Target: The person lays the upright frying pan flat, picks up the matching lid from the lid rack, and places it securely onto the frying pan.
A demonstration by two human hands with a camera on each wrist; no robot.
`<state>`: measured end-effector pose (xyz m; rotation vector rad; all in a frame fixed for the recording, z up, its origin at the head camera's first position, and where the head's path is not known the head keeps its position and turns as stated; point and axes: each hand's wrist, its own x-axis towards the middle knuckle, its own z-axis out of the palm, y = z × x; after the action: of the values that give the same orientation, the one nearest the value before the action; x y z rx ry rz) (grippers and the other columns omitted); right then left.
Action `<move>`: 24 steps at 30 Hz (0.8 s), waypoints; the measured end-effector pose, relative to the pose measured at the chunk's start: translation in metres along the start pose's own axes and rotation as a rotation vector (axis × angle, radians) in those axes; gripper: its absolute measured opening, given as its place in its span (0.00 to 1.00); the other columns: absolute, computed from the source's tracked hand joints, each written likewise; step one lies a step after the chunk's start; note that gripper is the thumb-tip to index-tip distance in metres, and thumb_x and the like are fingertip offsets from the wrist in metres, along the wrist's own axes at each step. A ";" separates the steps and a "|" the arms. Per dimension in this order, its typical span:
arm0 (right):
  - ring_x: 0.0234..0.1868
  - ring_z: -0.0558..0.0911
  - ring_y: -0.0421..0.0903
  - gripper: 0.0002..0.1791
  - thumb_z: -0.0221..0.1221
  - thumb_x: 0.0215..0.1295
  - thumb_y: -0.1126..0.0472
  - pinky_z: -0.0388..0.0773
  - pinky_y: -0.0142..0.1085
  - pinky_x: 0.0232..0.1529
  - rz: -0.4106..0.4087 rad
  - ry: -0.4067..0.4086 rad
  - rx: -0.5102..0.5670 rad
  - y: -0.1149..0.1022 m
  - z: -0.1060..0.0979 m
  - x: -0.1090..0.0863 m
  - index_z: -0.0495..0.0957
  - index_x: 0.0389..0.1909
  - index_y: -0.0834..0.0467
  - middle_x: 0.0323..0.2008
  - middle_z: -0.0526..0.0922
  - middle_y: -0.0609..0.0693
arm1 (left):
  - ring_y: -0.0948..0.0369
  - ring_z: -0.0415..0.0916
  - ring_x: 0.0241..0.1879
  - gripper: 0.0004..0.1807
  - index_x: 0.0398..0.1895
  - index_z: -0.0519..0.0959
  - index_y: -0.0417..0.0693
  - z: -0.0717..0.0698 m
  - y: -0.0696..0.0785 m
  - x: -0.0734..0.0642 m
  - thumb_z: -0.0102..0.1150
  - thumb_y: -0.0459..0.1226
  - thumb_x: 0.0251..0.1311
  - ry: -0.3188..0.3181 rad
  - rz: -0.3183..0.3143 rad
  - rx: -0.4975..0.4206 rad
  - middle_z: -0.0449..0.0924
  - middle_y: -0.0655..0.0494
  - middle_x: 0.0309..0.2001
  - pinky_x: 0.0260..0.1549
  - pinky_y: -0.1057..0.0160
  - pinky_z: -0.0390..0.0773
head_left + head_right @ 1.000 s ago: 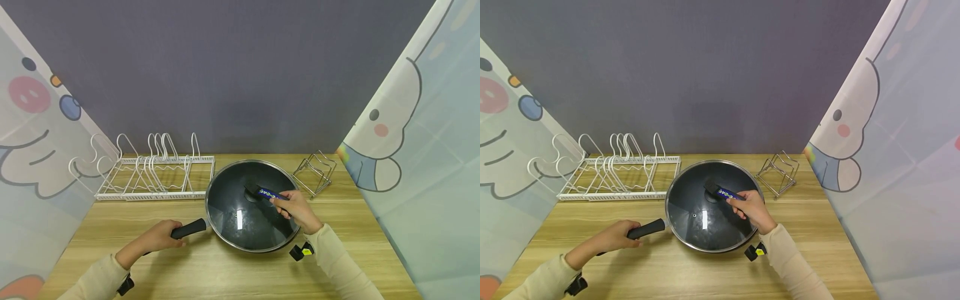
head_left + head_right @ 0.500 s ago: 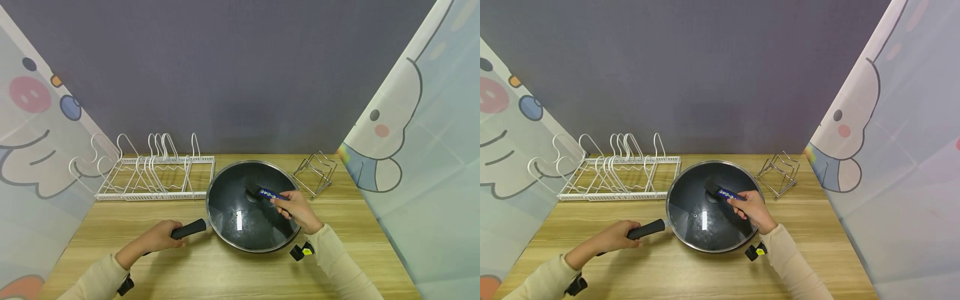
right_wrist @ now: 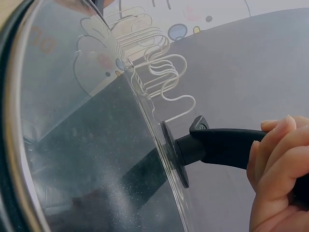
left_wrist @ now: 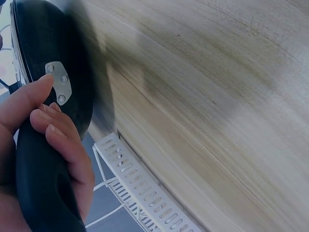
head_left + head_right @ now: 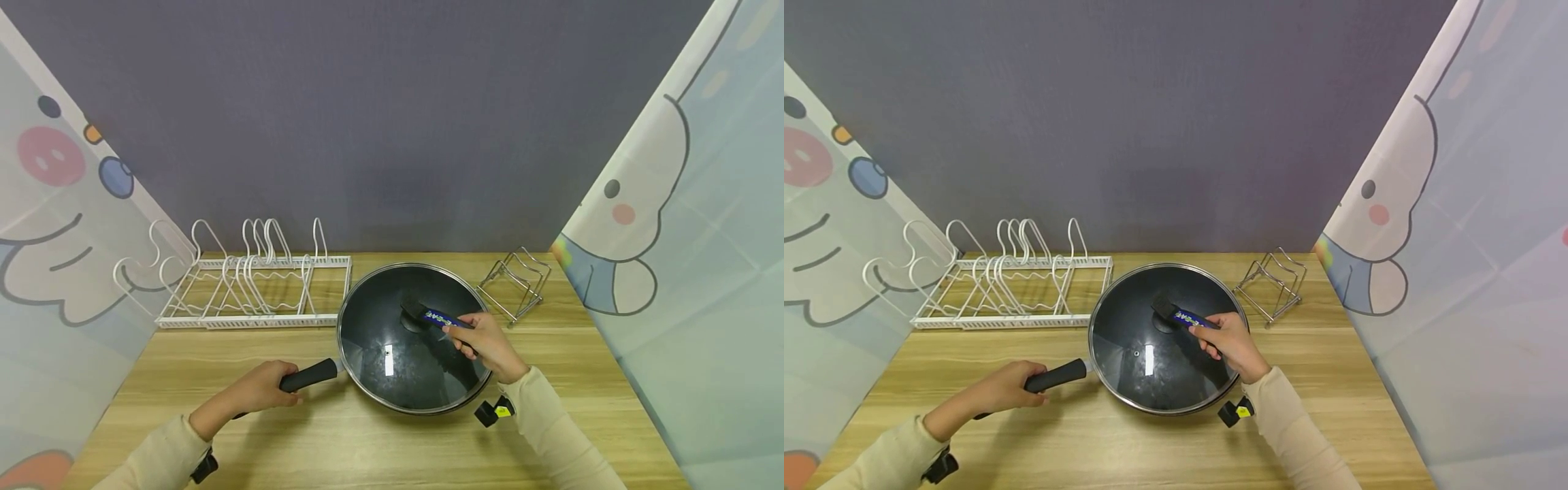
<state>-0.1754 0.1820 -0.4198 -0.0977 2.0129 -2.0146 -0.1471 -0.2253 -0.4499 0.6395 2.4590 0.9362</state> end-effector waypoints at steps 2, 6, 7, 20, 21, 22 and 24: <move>0.08 0.66 0.34 0.10 0.60 0.61 0.66 0.63 0.24 0.11 -0.001 -0.002 0.001 0.000 0.000 0.000 0.72 0.34 0.70 0.12 0.73 0.46 | 0.69 0.57 0.16 0.11 0.24 0.73 0.48 0.000 -0.001 0.000 0.67 0.38 0.52 -0.004 0.002 -0.003 0.66 0.62 0.19 0.17 0.70 0.60; 0.08 0.65 0.34 0.10 0.60 0.62 0.66 0.63 0.24 0.11 -0.015 -0.015 -0.002 0.001 -0.001 0.001 0.72 0.34 0.71 0.12 0.73 0.46 | 0.68 0.58 0.16 0.11 0.25 0.73 0.46 0.000 -0.001 0.000 0.67 0.38 0.52 -0.012 0.001 -0.015 0.67 0.61 0.19 0.17 0.69 0.60; 0.08 0.65 0.34 0.10 0.60 0.62 0.66 0.63 0.24 0.11 -0.017 -0.017 -0.003 0.002 -0.001 0.001 0.72 0.35 0.71 0.12 0.73 0.45 | 0.68 0.58 0.16 0.11 0.25 0.73 0.46 0.000 -0.001 0.000 0.67 0.38 0.52 -0.013 0.002 -0.019 0.67 0.61 0.19 0.17 0.69 0.60; 0.09 0.65 0.34 0.16 0.60 0.63 0.65 0.62 0.23 0.12 -0.024 -0.027 -0.004 0.007 -0.005 0.002 0.71 0.37 0.78 0.12 0.72 0.45 | 0.66 0.68 0.16 0.10 0.26 0.73 0.47 -0.002 -0.001 -0.001 0.66 0.38 0.53 -0.044 -0.015 -0.063 0.71 0.58 0.20 0.15 0.67 0.70; 0.09 0.65 0.34 0.17 0.60 0.63 0.65 0.62 0.23 0.12 -0.025 -0.028 -0.005 0.008 -0.005 0.002 0.71 0.37 0.79 0.12 0.72 0.45 | 0.66 0.68 0.16 0.10 0.26 0.73 0.47 -0.002 -0.001 -0.001 0.66 0.39 0.53 -0.046 -0.017 -0.064 0.71 0.58 0.20 0.15 0.67 0.70; 0.09 0.65 0.34 0.18 0.60 0.63 0.65 0.62 0.23 0.11 -0.028 -0.028 -0.005 0.008 -0.005 0.002 0.70 0.38 0.80 0.12 0.72 0.45 | 0.66 0.68 0.16 0.10 0.26 0.73 0.47 -0.002 -0.001 0.000 0.66 0.39 0.53 -0.046 -0.019 -0.063 0.71 0.58 0.20 0.15 0.67 0.70; 0.09 0.65 0.34 0.18 0.60 0.63 0.65 0.62 0.23 0.11 -0.029 -0.029 -0.008 0.007 -0.006 0.003 0.70 0.38 0.80 0.12 0.72 0.45 | 0.66 0.68 0.16 0.10 0.26 0.73 0.47 -0.002 0.000 0.000 0.66 0.39 0.54 -0.046 -0.020 -0.061 0.71 0.59 0.20 0.15 0.67 0.69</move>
<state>-0.1784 0.1869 -0.4275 -0.1582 2.0133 -2.0109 -0.1480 -0.2262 -0.4482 0.6085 2.3831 0.9740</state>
